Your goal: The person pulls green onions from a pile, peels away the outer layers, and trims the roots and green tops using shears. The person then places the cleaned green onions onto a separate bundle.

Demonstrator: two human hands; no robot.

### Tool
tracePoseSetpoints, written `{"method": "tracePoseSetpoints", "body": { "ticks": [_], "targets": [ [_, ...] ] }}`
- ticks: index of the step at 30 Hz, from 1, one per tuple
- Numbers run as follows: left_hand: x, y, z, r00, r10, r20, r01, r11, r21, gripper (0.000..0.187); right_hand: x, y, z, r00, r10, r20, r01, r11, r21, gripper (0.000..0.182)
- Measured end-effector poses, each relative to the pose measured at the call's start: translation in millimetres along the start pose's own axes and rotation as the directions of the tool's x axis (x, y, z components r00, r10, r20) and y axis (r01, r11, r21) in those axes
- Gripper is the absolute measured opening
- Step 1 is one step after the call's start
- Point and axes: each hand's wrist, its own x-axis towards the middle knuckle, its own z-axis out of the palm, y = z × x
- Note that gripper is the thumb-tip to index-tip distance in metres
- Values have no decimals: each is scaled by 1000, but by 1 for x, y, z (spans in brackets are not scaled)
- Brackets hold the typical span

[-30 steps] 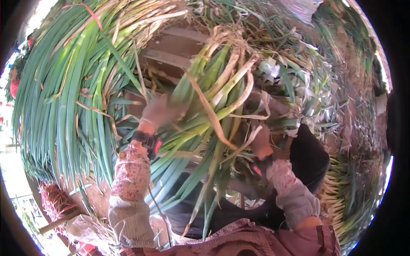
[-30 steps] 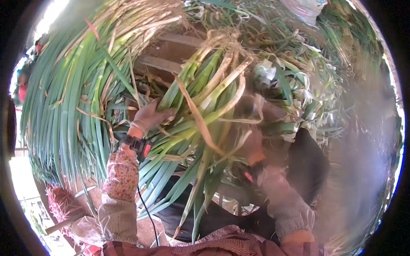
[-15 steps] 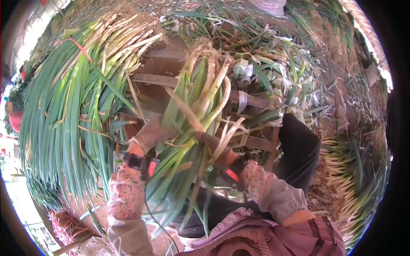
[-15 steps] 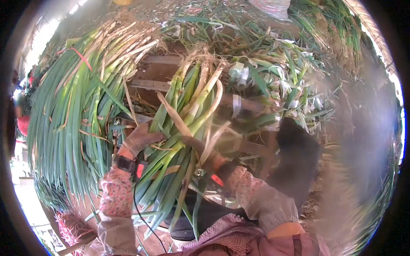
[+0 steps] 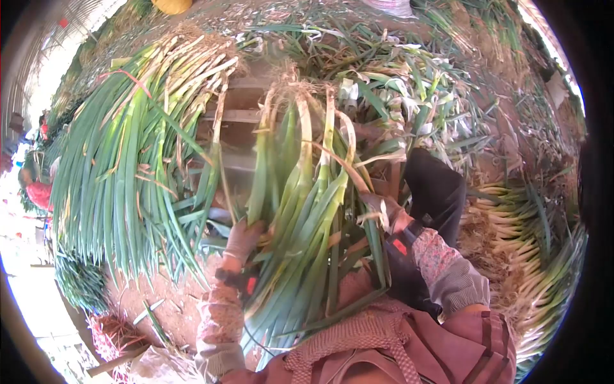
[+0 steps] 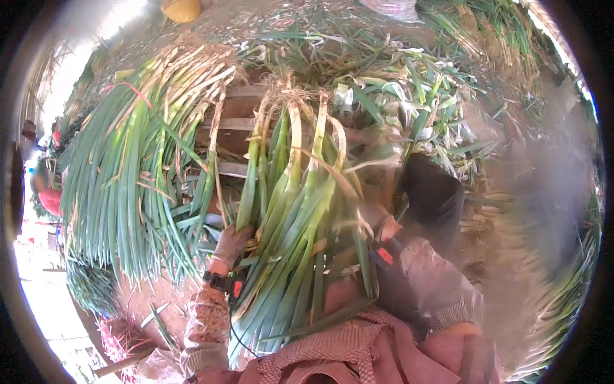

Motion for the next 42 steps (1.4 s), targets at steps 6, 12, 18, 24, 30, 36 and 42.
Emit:
{"method": "tracePoseSetpoints", "body": {
  "ticks": [6,12,18,24,30,36,42],
  "targets": [
    [13,-71,-28,848,525,73,-409,560,720,34,-68,-16,-7,917,-395,51,298,595,-746,48],
    [-48,58,-73,970,59,-235,89,813,575,35,-104,17,-40,765,-546,341,118,-402,-908,25],
    [42,56,-100,876,280,-392,202,524,828,50,-83,33,-27,844,-428,323,89,-481,-872,14],
    [126,5,-96,951,19,-308,206,706,678,58,-78,47,-18,897,-293,330,189,-419,-888,18],
    [132,5,-55,960,279,-15,-186,677,712,44,-76,52,-13,818,-414,401,331,-232,-915,20],
    [57,92,-25,875,484,-6,-292,537,792,45,-114,20,-42,710,-615,344,133,-363,-922,25],
    [-47,138,80,672,623,400,-737,504,451,37,-177,4,-67,578,-813,72,63,-43,-997,20]
  ]
}}
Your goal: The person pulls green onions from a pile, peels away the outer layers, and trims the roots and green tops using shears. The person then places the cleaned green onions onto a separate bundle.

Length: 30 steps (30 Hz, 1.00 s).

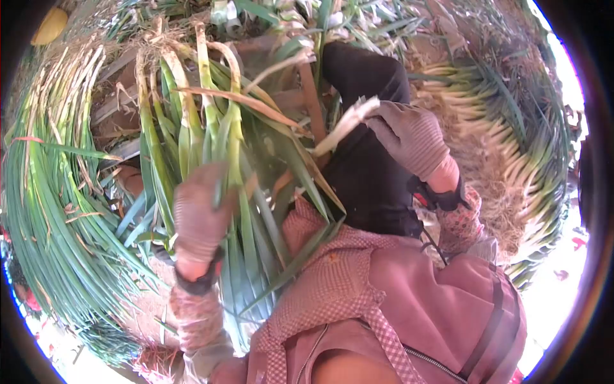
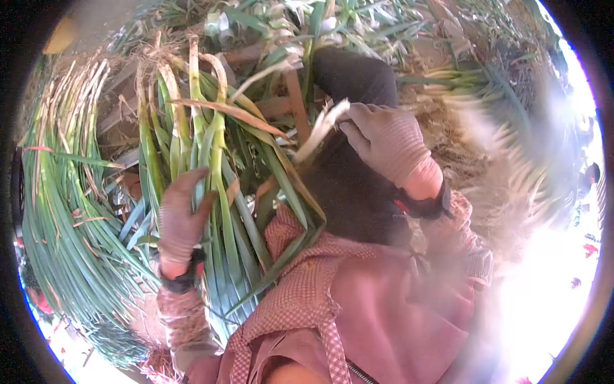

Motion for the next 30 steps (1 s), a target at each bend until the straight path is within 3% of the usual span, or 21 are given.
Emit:
{"method": "tracePoseSetpoints", "body": {
  "ticks": [3,4,7,8,13,14,17,20,23,24,27,30],
  "targets": [
    [11,49,32,991,107,86,-108,994,12,36,-29,-2,19,987,-141,71,138,990,37,21],
    [13,61,41,985,134,108,-138,990,33,36,-35,-13,19,955,-80,284,78,997,17,25],
    [27,72,75,954,289,75,-297,942,155,31,-47,-35,36,824,-80,561,127,991,-46,30],
    [30,68,86,949,292,122,-312,928,203,29,-53,-36,42,859,-125,496,164,986,-36,34],
    [26,63,87,937,199,288,-317,832,455,29,-78,-25,20,824,-106,557,109,994,28,34],
    [20,54,88,965,195,175,-253,865,433,30,-86,-20,18,827,-104,553,112,994,20,34],
    [1,32,75,975,142,172,-202,889,412,29,-100,-14,14,795,-91,599,77,996,49,32],
    [-7,28,80,981,121,153,-178,880,441,26,-112,2,7,837,-104,537,51,992,113,28],
    [-5,28,91,979,122,165,-184,877,443,24,-129,34,-3,949,105,298,-136,987,84,23],
    [-5,27,93,979,118,168,-183,873,452,24,-136,56,0,983,107,147,-125,985,118,26],
    [-6,30,93,978,99,184,-178,858,481,22,-162,90,-19,924,379,58,-383,917,114,27],
    [-6,30,94,978,95,187,-180,839,513,22,-187,93,-30,900,324,290,-393,892,224,29]
  ]
}}
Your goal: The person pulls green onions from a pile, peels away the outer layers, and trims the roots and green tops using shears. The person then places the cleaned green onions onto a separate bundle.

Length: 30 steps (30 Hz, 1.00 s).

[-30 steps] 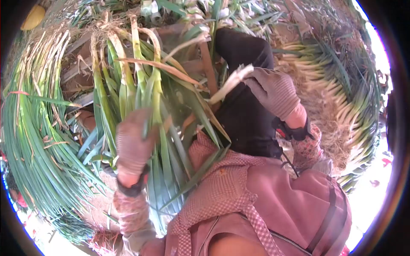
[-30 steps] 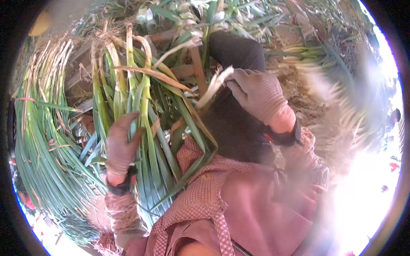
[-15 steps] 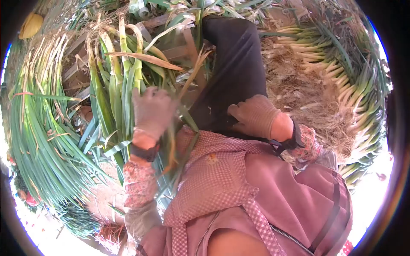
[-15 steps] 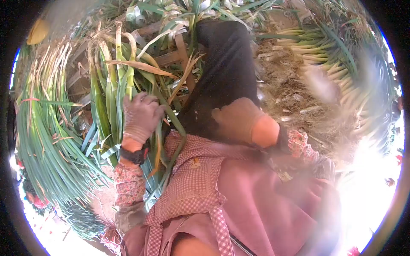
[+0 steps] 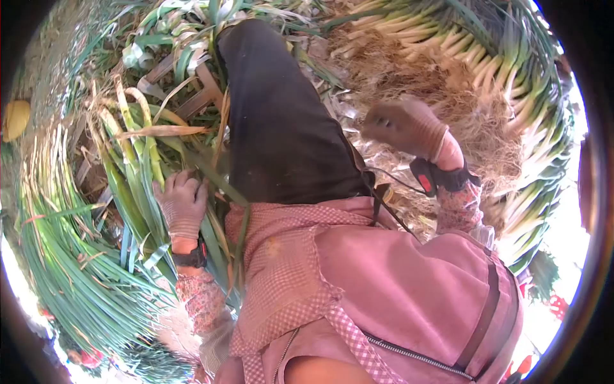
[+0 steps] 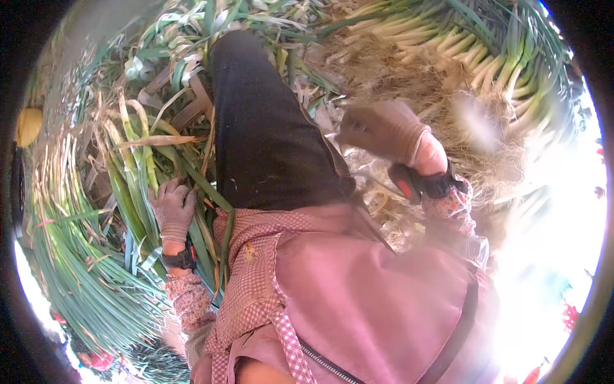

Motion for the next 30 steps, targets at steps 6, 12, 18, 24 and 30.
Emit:
{"method": "tracePoseSetpoints", "body": {
  "ticks": [6,12,18,24,30],
  "targets": [
    [5,4,0,1000,3,21,-4,999,46,22,-39,12,37,930,9,369,-77,982,171,38],
    [5,8,-2,998,-33,50,31,999,36,23,-49,48,47,899,90,429,-264,893,365,35],
    [5,11,-1,989,-87,120,81,995,61,24,-45,112,80,948,279,-153,-226,929,294,22],
    [2,4,11,994,-67,87,58,993,98,26,-37,136,135,943,324,72,-332,930,157,29],
    [7,8,10,994,-43,101,27,987,160,28,-41,138,221,797,-18,604,-97,983,157,41]
  ]
}}
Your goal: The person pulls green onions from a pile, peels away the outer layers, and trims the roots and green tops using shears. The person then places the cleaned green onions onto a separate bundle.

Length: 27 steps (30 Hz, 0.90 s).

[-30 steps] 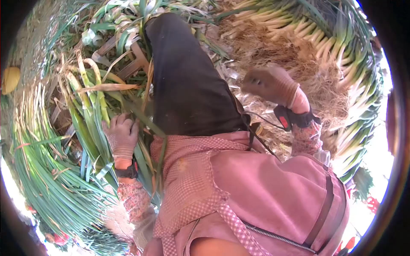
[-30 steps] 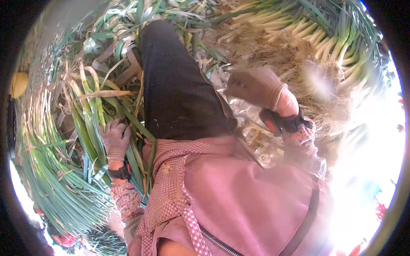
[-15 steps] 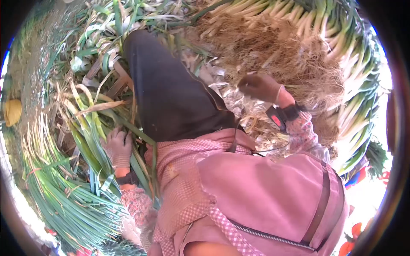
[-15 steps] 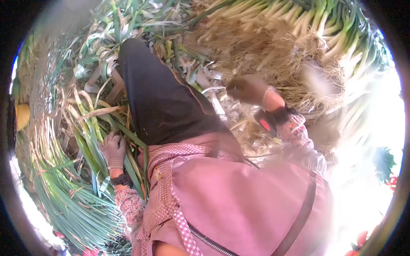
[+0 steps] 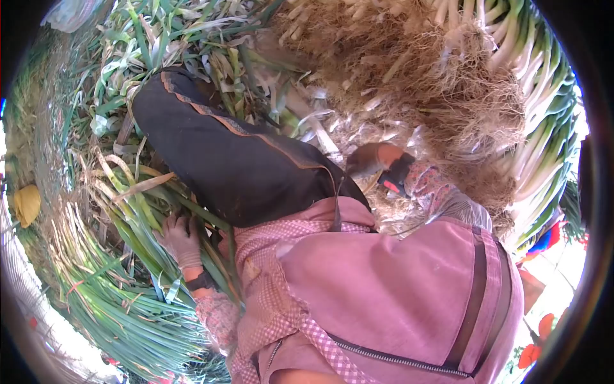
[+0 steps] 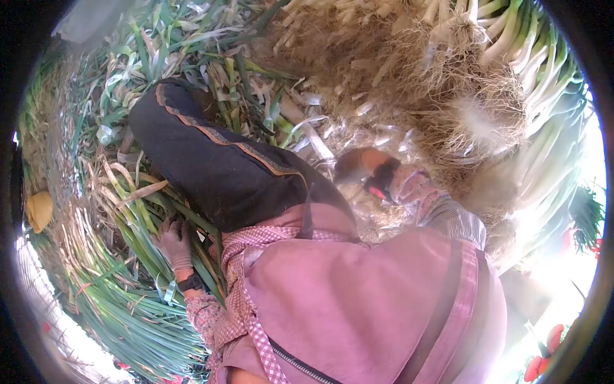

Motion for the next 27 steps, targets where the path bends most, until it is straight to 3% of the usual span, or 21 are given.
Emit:
{"method": "tracePoseSetpoints", "body": {
  "ticks": [2,4,6,9,13,15,17,18,19,22,24,26,27],
  "targets": [
    [-1,0,-1,1000,2,-2,-2,1000,-7,28,28,8,34,951,-195,238,236,958,-160,43],
    [-1,1,-2,1000,14,-11,-14,999,-38,28,23,10,40,953,-95,289,48,985,167,45],
    [-1,2,-1,1000,15,-20,-16,999,-44,28,5,2,34,929,-19,368,-167,869,466,48],
    [1,5,-6,1000,-8,22,8,1000,-14,28,-25,-13,-1,962,235,136,-270,777,568,49],
    [2,10,-10,998,-33,56,34,999,-1,27,-49,-11,-53,986,166,-11,-101,650,753,49],
    [1,11,-9,997,-48,65,47,999,18,28,-31,0,-52,989,80,-125,1,840,543,51],
    [3,12,-9,994,-60,91,57,998,30,30,-19,-27,-82,992,124,-13,-109,913,394,52],
    [4,12,-10,991,-65,115,61,998,35,31,9,-26,-86,996,92,-19,-86,974,211,54],
    [2,11,-12,987,-74,142,68,997,43,31,46,-15,-76,990,23,-141,-8,994,107,54],
    [-1,14,-14,1000,-4,-27,3,998,-60,22,116,-39,-98,991,57,-122,-41,991,130,59],
    [-4,10,-9,1000,-28,2,28,999,44,22,150,-56,-93,982,77,-170,-69,996,54,58],
    [-6,11,-5,996,-14,-88,17,999,32,24,173,-64,-77,973,119,-196,-125,992,-21,57],
    [-3,12,-10,997,-45,-63,45,999,-2,24,180,-64,-66,966,161,-203,-173,984,-42,57]
  ]
}}
